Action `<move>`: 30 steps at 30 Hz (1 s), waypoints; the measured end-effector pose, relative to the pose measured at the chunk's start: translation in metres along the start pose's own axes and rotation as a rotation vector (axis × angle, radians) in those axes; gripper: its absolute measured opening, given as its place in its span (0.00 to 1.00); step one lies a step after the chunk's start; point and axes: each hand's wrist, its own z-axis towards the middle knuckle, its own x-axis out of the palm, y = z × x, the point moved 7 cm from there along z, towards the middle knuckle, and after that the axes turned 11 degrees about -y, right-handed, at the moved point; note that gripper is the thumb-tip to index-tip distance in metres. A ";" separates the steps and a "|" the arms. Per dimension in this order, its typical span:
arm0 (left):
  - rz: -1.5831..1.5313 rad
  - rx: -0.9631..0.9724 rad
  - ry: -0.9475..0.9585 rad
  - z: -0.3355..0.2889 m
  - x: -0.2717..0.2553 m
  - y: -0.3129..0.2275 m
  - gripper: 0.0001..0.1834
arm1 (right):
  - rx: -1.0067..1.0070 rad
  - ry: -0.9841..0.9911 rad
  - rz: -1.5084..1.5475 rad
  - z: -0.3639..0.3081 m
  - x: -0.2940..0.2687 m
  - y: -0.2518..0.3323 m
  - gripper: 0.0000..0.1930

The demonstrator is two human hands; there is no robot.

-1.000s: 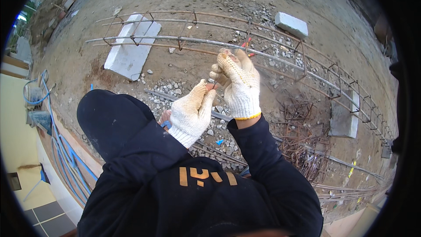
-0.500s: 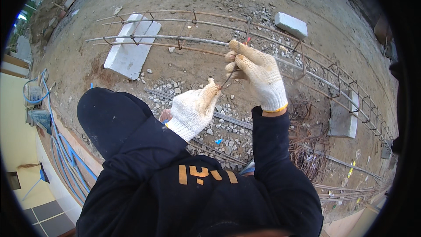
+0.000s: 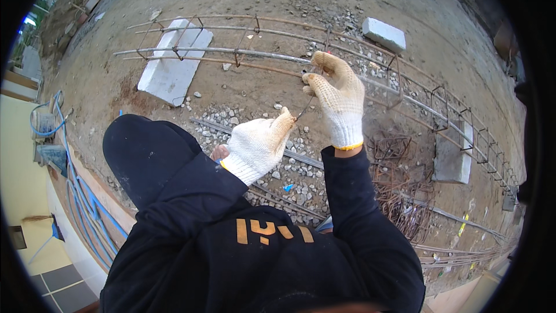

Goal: The person assembles a rebar cage by cutting wire with pliers, bending it, and tying it around intersecting rebar rods. The person repeatedly picks up wire, cuts it, and twists it to secure the rebar framework.

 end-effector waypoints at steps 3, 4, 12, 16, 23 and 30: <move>0.018 0.037 0.048 -0.002 0.003 -0.002 0.14 | 0.308 0.055 0.135 0.000 -0.005 -0.017 0.15; 0.017 0.046 0.054 -0.002 0.003 -0.003 0.14 | 0.326 0.057 0.216 0.002 -0.009 -0.016 0.15; -0.042 0.072 0.045 -0.003 0.000 -0.006 0.17 | 0.485 0.036 0.438 0.008 -0.017 -0.027 0.28; -0.041 0.081 0.055 -0.003 0.002 -0.005 0.19 | 0.496 -0.012 0.567 0.009 -0.015 -0.032 0.29; -0.049 0.100 0.124 -0.004 0.005 -0.007 0.18 | 0.190 -0.057 0.081 0.015 -0.026 -0.021 0.23; -0.164 -0.012 0.074 0.000 0.000 -0.004 0.12 | 0.373 0.035 0.533 0.016 -0.027 -0.012 0.22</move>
